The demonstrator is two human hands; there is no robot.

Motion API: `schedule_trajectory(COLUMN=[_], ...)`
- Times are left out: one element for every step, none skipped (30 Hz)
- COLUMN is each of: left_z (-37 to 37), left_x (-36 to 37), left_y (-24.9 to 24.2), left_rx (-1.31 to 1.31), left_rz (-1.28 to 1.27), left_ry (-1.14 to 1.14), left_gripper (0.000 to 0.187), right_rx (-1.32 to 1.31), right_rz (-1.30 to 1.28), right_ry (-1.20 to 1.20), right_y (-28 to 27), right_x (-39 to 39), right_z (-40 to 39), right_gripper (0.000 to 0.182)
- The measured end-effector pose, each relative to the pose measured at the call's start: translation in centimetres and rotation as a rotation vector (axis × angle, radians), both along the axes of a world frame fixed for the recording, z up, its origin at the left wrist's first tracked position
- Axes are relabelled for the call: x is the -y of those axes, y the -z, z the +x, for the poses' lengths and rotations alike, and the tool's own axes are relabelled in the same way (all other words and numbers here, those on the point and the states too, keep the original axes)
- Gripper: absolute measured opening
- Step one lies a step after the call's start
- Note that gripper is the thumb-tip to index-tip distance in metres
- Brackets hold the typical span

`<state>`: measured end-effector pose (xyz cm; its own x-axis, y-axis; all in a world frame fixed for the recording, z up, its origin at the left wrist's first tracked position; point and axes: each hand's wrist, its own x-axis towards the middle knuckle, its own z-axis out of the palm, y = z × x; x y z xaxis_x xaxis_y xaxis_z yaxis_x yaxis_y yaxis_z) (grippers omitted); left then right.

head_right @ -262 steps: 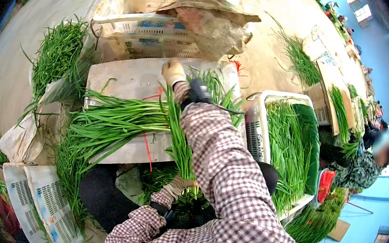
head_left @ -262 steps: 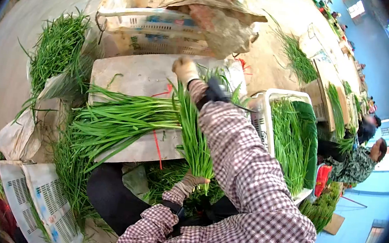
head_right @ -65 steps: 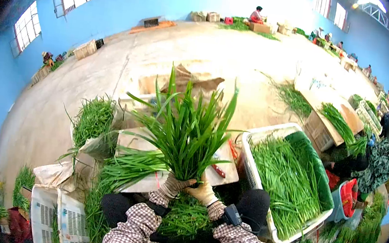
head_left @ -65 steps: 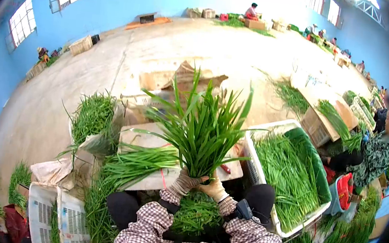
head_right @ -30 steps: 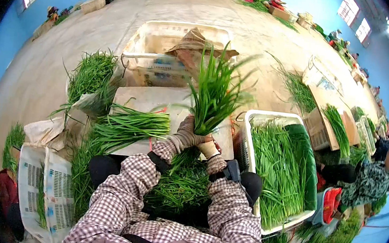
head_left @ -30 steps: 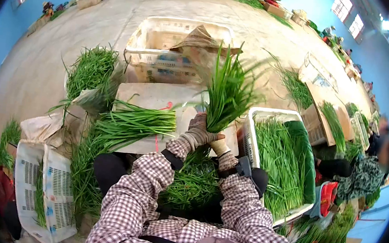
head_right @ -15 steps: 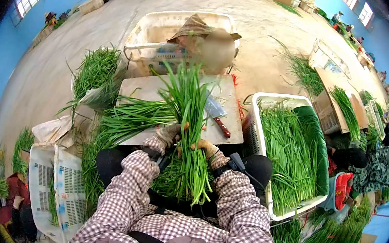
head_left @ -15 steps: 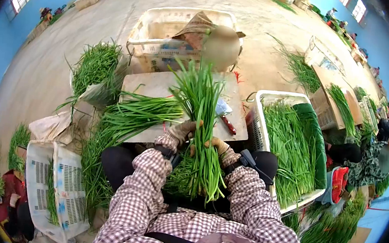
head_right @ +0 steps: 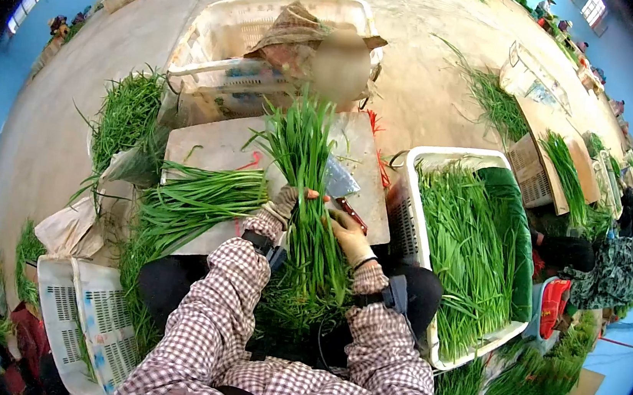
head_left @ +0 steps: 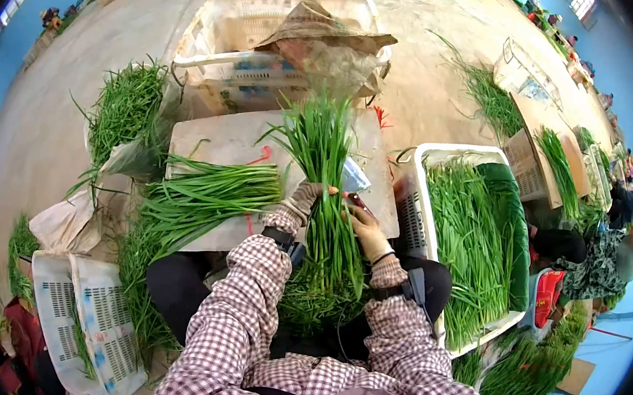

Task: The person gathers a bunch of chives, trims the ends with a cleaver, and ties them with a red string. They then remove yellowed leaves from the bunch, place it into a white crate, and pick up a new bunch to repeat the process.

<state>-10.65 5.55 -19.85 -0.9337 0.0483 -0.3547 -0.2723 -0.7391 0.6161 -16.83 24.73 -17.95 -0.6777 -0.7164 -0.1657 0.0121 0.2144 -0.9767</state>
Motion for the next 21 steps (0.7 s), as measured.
schedule_trajectory(left_z=[-1.0,-1.8,-2.3,-2.3,-1.0,-1.3,-1.7,-2.0,-2.0,-1.8,-1.4,-1.3,-1.7,-2.4,-3.2,-3.4,-3.1,-2.0,-1.3,-1.4,-1.7], left_x=[1.0,1.8,2.5,2.6,0.9,0.8,0.9,1.0,0.6,0.2,-0.3,-0.6,-1.0,-1.1,-1.1,-1.2,-1.3,-1.6,-1.7,-1.4,-0.9], left_y=[1.5,3.7,6.7,8.4,1.2,2.3,4.2,5.3,4.6,3.2,1.7,0.9,2.1,3.9,6.5,6.1,5.8,2.2,0.0,0.1,0.4], left_rx=[-0.096,-0.089,-0.004,0.084,0.053,0.056,0.039,0.021,-0.068,-0.070,-0.030,0.009,-0.006,-0.009,-0.059,-0.110,-0.112,-0.015,0.083,0.080,0.018], left_rz=[-0.153,-0.141,-0.261,-0.381,-0.296,-0.293,-0.311,-0.331,-0.207,-0.207,-0.325,-0.443,-0.374,-0.373,-0.367,-0.361,-0.361,-0.517,-0.673,-0.673,-0.594], left_ry=[0.024,0.023,-0.030,-0.080,-0.134,-0.134,-0.194,-0.255,-0.290,-0.293,-0.352,-0.410,-0.451,-0.449,-0.479,-0.509,-0.507,-0.478,-0.445,-0.445,-0.353], left_gripper=[0.035,0.035,0.035,0.034,0.029,0.029,0.030,0.032,0.040,0.040,0.045,0.050,0.055,0.055,0.062,0.070,0.070,0.071,0.072,0.072,0.069], right_rx=[-0.032,-0.063,-0.184,-0.305,-0.313,-0.333,-0.366,-0.400,-0.451,-0.504,-0.612,-0.592,-0.581,-0.569,-0.570,-0.592,-0.614,-0.616,-0.403,-0.191,-0.035], right_rz=[-0.025,-0.047,-0.006,0.036,-0.072,-0.133,-0.107,-0.083,-0.002,0.078,0.072,0.211,0.263,0.317,0.317,0.304,0.291,0.291,0.173,0.055,-0.104], right_ry=[0.087,0.173,0.255,0.335,0.352,0.316,0.270,0.222,0.221,0.218,0.223,0.216,0.230,0.245,0.247,0.258,0.269,0.273,0.276,0.274,0.254], right_y=[-0.3,-0.5,-2.1,-3.8,-4.5,-5.6,-6.8,-7.8,-8.5,-8.9,-7.1,-8.3,-8.4,-8.5,-8.1,-7.6,-7.0,-7.3,-7.6,-8.0,-6.5], right_x=[-0.4,-0.6,-0.3,0.5,1.8,3.2,4.7,6.3,7.9,9.2,10.4,11.1,11.8,12.3,12.6,13.0,13.1,12.9,12.7,12.4,12.2], right_z=[-0.9,-1.8,-2.7,-3.6,-4.1,-4.3,-4.1,-3.9,-3.6,-3.6,-4.6,-4.4,-4.5,-4.7,-5.2,-5.7,-6.1,-6.2,-6.3,-6.5,-7.2], right_gripper=[0.032,0.027,0.024,0.021,0.019,0.017,0.017,0.017,0.020,0.023,0.032,0.037,0.037,0.038,0.038,0.036,0.034,0.034,0.031,0.029,0.023])
